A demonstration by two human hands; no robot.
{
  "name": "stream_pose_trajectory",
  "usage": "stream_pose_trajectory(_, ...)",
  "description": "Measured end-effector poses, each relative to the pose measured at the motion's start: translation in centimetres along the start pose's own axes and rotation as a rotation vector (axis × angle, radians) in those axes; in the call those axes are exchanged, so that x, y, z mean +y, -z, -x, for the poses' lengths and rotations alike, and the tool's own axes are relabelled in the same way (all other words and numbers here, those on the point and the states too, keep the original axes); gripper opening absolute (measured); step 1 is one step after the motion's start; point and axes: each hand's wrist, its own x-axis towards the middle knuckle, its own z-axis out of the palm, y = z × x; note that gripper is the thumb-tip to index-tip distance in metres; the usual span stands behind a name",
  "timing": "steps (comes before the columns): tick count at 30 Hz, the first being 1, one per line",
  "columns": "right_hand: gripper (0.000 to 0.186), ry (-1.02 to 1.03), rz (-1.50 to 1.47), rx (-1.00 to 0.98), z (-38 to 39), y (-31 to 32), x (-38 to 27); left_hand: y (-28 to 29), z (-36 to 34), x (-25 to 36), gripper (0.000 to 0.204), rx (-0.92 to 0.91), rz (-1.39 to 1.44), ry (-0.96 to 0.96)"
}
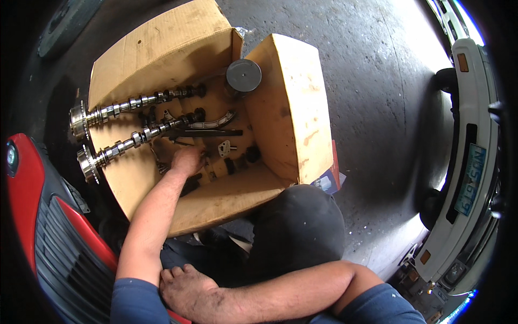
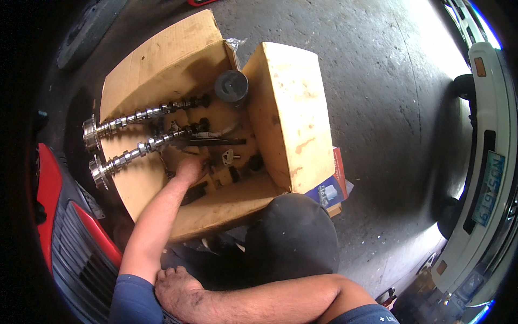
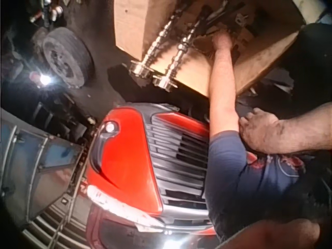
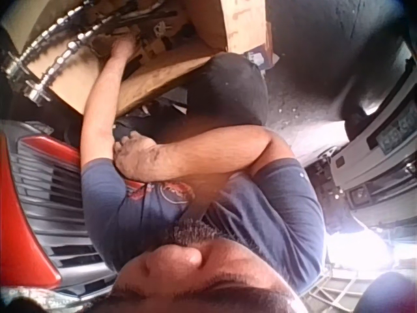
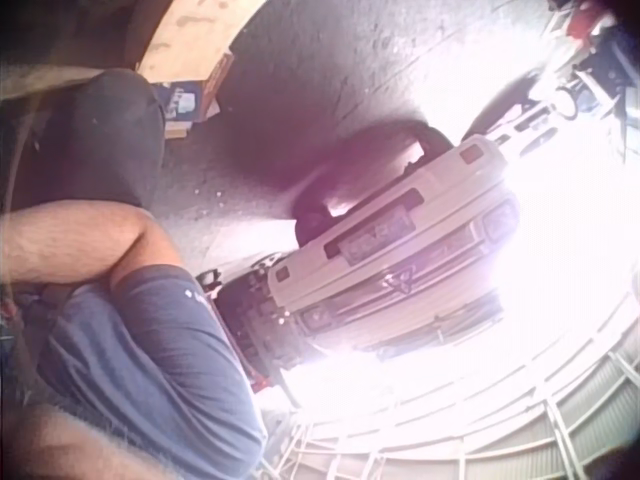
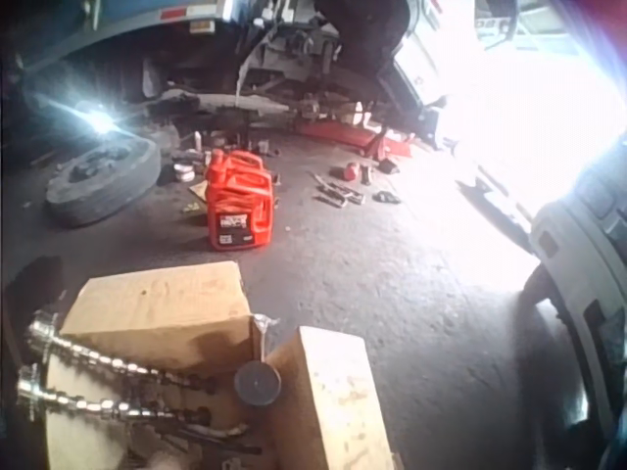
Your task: The person organizes bolts and gaskets on the front of a red car with the hood open, then retrieves small engine parts from a cardboard box on the floor. They place bolts into the cylinder head and handle a metal engine component, positioning it over the engine block.
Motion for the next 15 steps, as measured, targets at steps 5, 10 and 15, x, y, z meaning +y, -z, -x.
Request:
stream_pose_trajectory(5, 0.033, -0.029, 0.122, -0.069, 1.4, 2.7, 0.1, -0.2, -2.5, 1.6, 0.037, -0.095, -0.145, 0.028)
stream_pose_trajectory(10, 0.035, 0.040, 0.135, -0.157, 1.3, 3.4, 0.5, -1.2, -2.2, -0.7, 0.041, -0.148, -0.121, -0.037)
stream_pose_trajectory(15, 0.034, 0.014, 0.103, -0.099, 1.6, 2.1, 0.4, -1.5, -1.9, -4.0, 0.042, -0.055, -0.002, -0.093)
